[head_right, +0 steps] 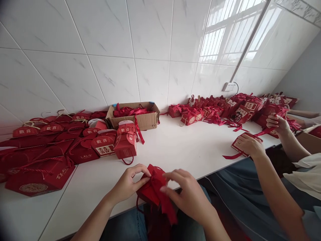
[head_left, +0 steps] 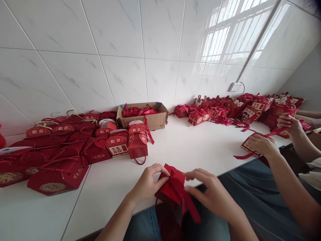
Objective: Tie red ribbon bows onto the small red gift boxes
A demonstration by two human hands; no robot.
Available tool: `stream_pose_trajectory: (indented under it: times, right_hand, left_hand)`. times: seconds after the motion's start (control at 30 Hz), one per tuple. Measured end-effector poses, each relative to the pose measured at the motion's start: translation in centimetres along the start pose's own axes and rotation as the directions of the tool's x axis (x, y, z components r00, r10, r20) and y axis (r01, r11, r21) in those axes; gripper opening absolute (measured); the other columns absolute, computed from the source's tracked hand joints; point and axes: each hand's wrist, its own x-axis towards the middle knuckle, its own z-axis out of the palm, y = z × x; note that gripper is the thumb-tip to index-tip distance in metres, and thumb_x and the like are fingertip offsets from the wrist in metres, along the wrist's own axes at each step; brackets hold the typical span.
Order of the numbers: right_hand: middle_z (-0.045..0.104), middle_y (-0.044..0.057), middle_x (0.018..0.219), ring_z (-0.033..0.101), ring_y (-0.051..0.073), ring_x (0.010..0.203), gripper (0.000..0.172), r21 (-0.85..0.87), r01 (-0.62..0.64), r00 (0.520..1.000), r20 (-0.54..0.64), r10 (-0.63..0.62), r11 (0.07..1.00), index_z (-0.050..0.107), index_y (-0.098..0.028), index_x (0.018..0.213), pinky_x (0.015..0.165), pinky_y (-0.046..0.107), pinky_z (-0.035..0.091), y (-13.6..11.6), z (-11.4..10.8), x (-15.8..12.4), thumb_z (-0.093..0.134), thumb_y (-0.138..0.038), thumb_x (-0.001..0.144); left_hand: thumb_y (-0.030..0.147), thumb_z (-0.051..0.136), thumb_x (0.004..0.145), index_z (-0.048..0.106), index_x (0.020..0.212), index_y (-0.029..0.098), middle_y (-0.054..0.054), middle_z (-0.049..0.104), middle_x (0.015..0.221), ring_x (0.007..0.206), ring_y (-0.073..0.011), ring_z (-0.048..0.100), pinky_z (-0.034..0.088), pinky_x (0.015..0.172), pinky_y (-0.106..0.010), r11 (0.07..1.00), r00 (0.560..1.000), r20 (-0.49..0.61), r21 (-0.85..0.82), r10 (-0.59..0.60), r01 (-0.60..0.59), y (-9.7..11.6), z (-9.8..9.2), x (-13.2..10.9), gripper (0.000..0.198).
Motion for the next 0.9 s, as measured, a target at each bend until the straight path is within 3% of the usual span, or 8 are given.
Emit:
stream_pose_trajectory:
  times: [0.07,0.13,0.2,0.3,0.4,0.57,0.73,0.9]
  right_hand:
    - [0.069,0.006,0.094,0.063,0.019,0.08,0.025,0.094,-0.064,0.998,-0.023,0.066,0.993,0.062,-0.023,0.106,0.069,0.032,0.05,-0.1,-0.3,1.1,0.056,-0.037,0.086]
    - [0.069,0.005,0.093,0.062,0.017,0.073,0.027,0.192,-0.096,0.995,0.032,0.092,0.977,0.06,-0.022,0.108,0.062,0.029,0.051,0.1,0.3,2.5,0.056,-0.036,0.086]
    - [0.069,0.003,0.088,0.061,0.015,0.068,0.026,0.251,-0.101,0.99,0.116,0.074,0.963,0.058,-0.021,0.107,0.06,0.027,0.05,0.4,1.1,3.7,0.058,-0.031,0.084]
    - [0.065,0.0,0.078,0.058,0.013,0.065,0.019,0.296,-0.058,0.991,0.129,0.02,0.953,0.059,-0.021,0.102,0.06,0.025,0.049,0.8,1.8,4.5,0.055,-0.023,0.084]
    - [0.062,0.001,0.08,0.058,0.014,0.071,0.022,0.239,0.068,0.989,0.108,-0.096,0.969,0.064,-0.023,0.101,0.065,0.026,0.049,1.1,1.4,4.2,0.048,-0.016,0.087]
    - [0.052,0.004,0.089,0.055,0.014,0.076,0.048,0.098,0.232,0.945,0.215,-0.248,0.968,0.069,-0.03,0.107,0.067,0.026,0.049,1.9,1.0,3.5,0.037,-0.002,0.085]
    - [0.047,0.004,0.093,0.053,0.014,0.084,0.061,0.049,0.292,0.926,0.237,-0.295,0.955,0.067,-0.034,0.113,0.071,0.026,0.049,2.3,1.4,3.3,0.035,0.006,0.079]
    - [0.047,0.005,0.093,0.053,0.014,0.082,0.058,0.013,0.301,0.92,0.257,-0.295,0.953,0.069,-0.034,0.11,0.072,0.027,0.05,2.2,1.4,3.2,0.039,0.005,0.08]
  left_hand:
    - [0.021,0.057,0.083,0.065,0.083,0.021,-0.003,0.065,0.087,0.085,-0.0166,0.061,0.048,0.08,-0.028,1.0,1.0,0.019,0.018,0.004,-0.005,0.3,-0.1,0.2,0.007]
    - [0.021,0.057,0.083,0.065,0.083,0.021,-0.002,0.065,0.086,0.085,-0.0167,0.061,0.048,0.08,-0.029,0.999,0.999,0.028,0.042,0.018,-0.019,0.7,-0.2,0.4,0.008]
    - [0.02,0.057,0.083,0.066,0.083,0.022,-0.002,0.065,0.086,0.085,-0.0165,0.061,0.048,0.081,-0.029,0.997,0.999,0.04,0.063,0.037,-0.04,1.0,-0.2,0.6,0.009]
    - [0.02,0.056,0.083,0.066,0.083,0.022,-0.002,0.066,0.088,0.085,-0.0168,0.061,0.048,0.08,-0.028,0.993,0.997,0.062,0.106,0.051,-0.057,1.2,-0.7,0.6,0.01]
    - [0.021,0.056,0.083,0.066,0.082,0.023,-0.002,0.065,0.087,0.083,-0.0178,0.06,0.048,0.078,-0.029,0.981,0.998,0.057,0.19,0.031,-0.041,1.0,-1.6,0.5,0.01]
    - [0.022,0.054,0.084,0.061,0.083,0.022,-0.002,0.061,0.089,0.085,-0.0178,0.057,0.047,0.079,-0.029,0.972,0.995,0.096,0.234,-0.023,0.0,0.8,-2.4,0.7,0.007]
    - [0.028,0.047,0.089,0.053,0.082,0.022,-0.002,0.052,0.089,0.09,-0.0177,0.05,0.046,0.08,-0.029,0.97,0.984,0.179,0.241,-0.008,-0.036,1.1,-2.0,1.1,0.011]
    - [0.032,0.048,0.089,0.058,0.083,0.023,-0.003,0.049,0.095,0.096,-0.0172,0.049,0.045,0.089,-0.03,0.97,0.971,0.238,0.235,0.003,-0.061,0.9,-1.8,1.3,0.015]
